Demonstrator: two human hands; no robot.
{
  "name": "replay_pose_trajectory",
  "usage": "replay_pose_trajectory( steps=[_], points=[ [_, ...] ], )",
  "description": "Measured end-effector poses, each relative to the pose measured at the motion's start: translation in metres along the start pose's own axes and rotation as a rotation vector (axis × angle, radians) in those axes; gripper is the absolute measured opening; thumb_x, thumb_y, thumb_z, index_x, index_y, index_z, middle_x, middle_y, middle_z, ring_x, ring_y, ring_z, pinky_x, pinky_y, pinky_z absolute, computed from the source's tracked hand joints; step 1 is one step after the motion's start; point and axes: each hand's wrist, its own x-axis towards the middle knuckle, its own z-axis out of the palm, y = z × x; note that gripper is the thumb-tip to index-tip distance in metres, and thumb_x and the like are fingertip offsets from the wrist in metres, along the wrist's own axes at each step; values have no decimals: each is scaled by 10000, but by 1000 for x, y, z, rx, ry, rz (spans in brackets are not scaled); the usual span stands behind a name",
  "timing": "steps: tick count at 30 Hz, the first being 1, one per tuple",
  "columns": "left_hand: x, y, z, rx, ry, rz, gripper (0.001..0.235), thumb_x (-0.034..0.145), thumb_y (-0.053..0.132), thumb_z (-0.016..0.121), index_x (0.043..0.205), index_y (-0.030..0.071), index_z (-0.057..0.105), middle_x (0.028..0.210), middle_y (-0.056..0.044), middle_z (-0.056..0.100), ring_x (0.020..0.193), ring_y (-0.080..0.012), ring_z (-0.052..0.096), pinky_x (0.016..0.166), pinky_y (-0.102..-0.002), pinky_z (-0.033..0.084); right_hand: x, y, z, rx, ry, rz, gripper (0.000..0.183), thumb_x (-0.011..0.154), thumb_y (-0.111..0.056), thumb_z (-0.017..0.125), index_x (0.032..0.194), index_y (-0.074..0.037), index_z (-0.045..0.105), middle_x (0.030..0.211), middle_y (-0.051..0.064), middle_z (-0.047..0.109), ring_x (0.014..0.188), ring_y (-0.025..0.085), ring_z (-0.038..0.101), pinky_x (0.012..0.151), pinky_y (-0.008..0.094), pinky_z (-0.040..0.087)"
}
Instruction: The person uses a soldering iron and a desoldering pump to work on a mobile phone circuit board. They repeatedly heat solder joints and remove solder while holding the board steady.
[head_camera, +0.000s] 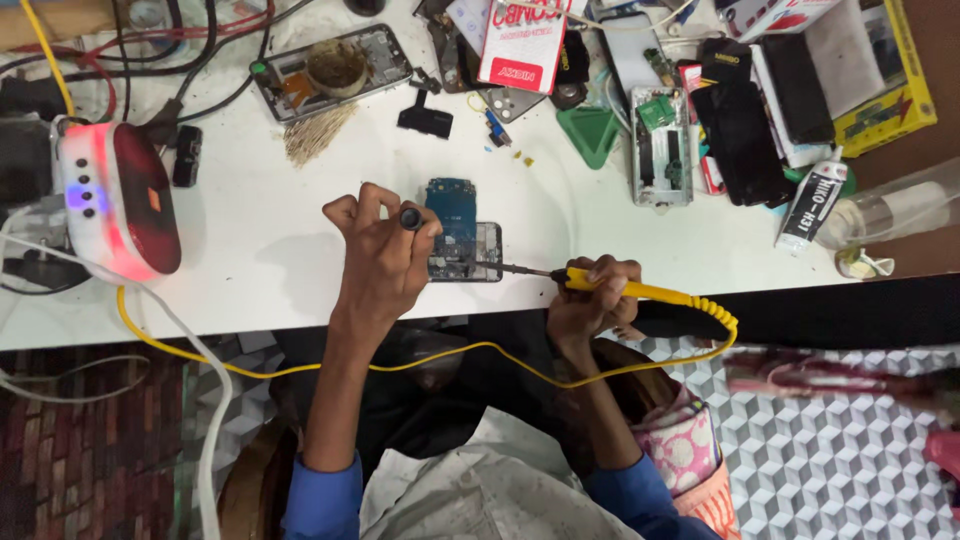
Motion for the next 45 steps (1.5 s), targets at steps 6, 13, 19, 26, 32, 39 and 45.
replay_pose_trajectory(
  steps=[6,13,19,26,32,39,45],
  points=[
    [3,0,0,-20,31,22,103,1045,115,648,962,95,589,956,51,713,998,-236,509,897,-471,240,2,-3,8,23,11,-27,355,1110,-334,543,922,-57,426,764,30,420,485,72,331,411,249,289],
    [-1,3,-2,-42,1,5,113,1034,94,642,933,105,592,914,44,707,968,-228,509,897,-466,243,3,-7,3,10,-51,-50,326,1119,-296,520,927,-58,406,752,33,430,480,66,314,410,246,274],
    [-1,2,0,-34,16,11,126,1044,114,640,933,116,579,903,42,705,952,-225,512,893,-458,242,3,-6,3,-25,-87,-102,330,1118,-293,507,928,-43,404,759,48,448,469,74,324,405,250,296],
    [0,1,1,-40,2,0,122,1038,115,630,936,114,562,885,50,697,954,-225,518,890,-457,238,2,-4,5,13,-77,-119,349,1132,-295,518,916,-40,417,760,52,441,483,84,318,421,262,303],
    [-2,0,1,-7,22,20,114,1059,132,634,962,115,576,925,45,712,975,-226,504,896,-460,242,1,-7,4,-47,-79,-77,354,1119,-315,518,933,-38,400,758,52,440,473,86,321,414,260,301],
    [1,5,-3,13,21,0,111,1048,145,644,951,109,605,967,56,724,984,-232,512,899,-471,244,-1,-6,3,-54,-101,-84,359,1116,-315,511,914,-41,398,760,50,422,482,91,323,421,250,314],
    [-1,5,-5,14,3,-23,129,1045,166,666,939,95,650,957,49,727,965,-238,500,898,-462,249,-4,-6,2,-75,-109,-112,348,1133,-294,498,915,-45,391,769,51,414,533,110,326,461,284,334]
  ],
)
